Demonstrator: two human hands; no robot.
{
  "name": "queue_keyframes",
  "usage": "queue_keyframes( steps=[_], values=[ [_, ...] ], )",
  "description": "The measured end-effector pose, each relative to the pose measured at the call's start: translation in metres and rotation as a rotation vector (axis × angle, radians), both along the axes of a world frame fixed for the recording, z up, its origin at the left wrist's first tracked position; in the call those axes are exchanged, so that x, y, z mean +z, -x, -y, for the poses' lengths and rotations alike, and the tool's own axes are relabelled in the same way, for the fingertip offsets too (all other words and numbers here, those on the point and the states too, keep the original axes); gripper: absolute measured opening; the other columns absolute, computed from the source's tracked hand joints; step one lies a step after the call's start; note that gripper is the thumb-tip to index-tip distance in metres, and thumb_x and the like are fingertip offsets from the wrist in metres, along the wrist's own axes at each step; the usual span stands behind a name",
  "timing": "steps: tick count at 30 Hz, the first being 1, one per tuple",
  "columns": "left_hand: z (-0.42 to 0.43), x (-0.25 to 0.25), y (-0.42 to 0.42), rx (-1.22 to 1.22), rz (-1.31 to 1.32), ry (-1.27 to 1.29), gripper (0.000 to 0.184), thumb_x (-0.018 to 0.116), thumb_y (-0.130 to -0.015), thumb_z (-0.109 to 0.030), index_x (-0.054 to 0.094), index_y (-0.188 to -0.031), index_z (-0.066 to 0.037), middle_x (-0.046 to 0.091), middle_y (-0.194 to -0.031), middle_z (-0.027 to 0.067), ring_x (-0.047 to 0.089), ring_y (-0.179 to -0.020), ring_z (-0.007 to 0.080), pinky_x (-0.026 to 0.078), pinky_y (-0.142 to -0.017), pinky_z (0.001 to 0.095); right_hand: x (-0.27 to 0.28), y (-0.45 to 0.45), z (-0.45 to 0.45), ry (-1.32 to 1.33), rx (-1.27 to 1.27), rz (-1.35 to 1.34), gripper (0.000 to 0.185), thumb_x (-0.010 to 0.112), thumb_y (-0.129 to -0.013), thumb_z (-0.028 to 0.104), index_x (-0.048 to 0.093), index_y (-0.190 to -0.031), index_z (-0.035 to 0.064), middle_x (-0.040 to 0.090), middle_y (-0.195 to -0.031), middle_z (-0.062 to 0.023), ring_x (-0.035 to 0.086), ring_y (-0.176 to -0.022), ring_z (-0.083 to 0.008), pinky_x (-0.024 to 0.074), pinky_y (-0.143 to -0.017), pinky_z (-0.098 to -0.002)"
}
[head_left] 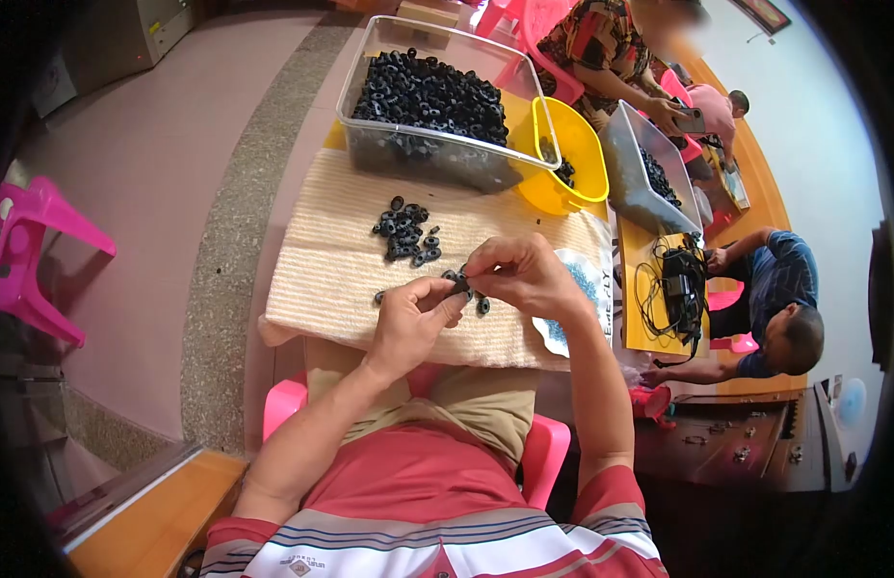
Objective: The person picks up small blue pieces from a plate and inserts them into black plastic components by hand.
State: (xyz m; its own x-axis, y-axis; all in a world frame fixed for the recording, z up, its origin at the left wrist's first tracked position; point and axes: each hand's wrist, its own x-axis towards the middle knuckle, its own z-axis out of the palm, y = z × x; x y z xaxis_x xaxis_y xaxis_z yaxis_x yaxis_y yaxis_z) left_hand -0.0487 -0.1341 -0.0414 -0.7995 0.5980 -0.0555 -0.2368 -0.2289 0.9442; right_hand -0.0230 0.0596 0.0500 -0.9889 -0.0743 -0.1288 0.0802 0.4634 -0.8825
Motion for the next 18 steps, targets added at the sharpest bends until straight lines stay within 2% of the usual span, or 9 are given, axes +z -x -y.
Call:
queue_keyframes(
  steps=[4,7,10,13,18],
  values=[
    [-0.001,-0.002,0.001,-0.067,0.024,-0.012,0.018,0.073,-0.096,-0.016,0.072,-0.102,0.001,0.069,-0.080,-0.0014,0.060,-0.072,0.0042,0.050,-0.066,0.0225,-0.009,-0.007,0.011,-0.054,-0.071,-0.141,0.009,0.071,-0.085,-0.001,0.074,-0.094,-0.0029,0.074,-0.090,-0.0124,0.072,-0.080,-0.0194,0.0566,-0.070,-0.0312],
    [-0.001,-0.002,0.002,-0.094,0.032,0.013,0.018,0.074,-0.095,-0.018,0.073,-0.100,0.000,0.068,-0.079,-0.0022,0.059,-0.070,0.0038,0.050,-0.065,0.0222,-0.015,-0.016,0.013,-0.166,-0.040,-0.194,0.017,0.070,-0.085,-0.006,0.072,-0.101,-0.0027,0.074,-0.102,-0.0119,0.071,-0.095,-0.0185,0.0566,-0.082,-0.0304],
    [0.000,-0.005,0.004,-0.109,0.065,-0.008,0.018,0.074,-0.095,-0.018,0.074,-0.098,0.000,0.067,-0.079,-0.0023,0.058,-0.070,0.0035,0.049,-0.064,0.0218,-0.010,-0.026,0.016,-0.392,0.044,-0.350,0.030,0.073,-0.082,-0.002,0.071,-0.111,0.0010,0.073,-0.110,-0.0147,0.072,-0.102,-0.0273,0.0568,-0.087,-0.0352],
    [0.000,-0.004,0.002,-0.122,0.089,-0.015,0.018,0.074,-0.095,-0.018,0.074,-0.098,0.000,0.067,-0.079,-0.0025,0.058,-0.070,0.0035,0.049,-0.064,0.0216,-0.008,-0.036,0.023,-0.451,0.019,-0.401,0.036,0.075,-0.081,0.005,0.068,-0.117,0.0026,0.070,-0.117,-0.0167,0.069,-0.103,-0.0334,0.0563,-0.087,-0.0394],
    [0.003,0.000,0.005,-0.198,0.097,-0.001,0.018,0.074,-0.095,-0.017,0.074,-0.098,0.001,0.066,-0.078,-0.0028,0.057,-0.070,0.0035,0.048,-0.064,0.0215,-0.018,-0.044,0.020,-0.631,0.059,-0.463,0.041,0.079,-0.081,0.012,0.067,-0.120,0.0042,0.066,-0.121,-0.0143,0.068,-0.105,-0.0324,0.0559,-0.088,-0.0399]
  ],
)
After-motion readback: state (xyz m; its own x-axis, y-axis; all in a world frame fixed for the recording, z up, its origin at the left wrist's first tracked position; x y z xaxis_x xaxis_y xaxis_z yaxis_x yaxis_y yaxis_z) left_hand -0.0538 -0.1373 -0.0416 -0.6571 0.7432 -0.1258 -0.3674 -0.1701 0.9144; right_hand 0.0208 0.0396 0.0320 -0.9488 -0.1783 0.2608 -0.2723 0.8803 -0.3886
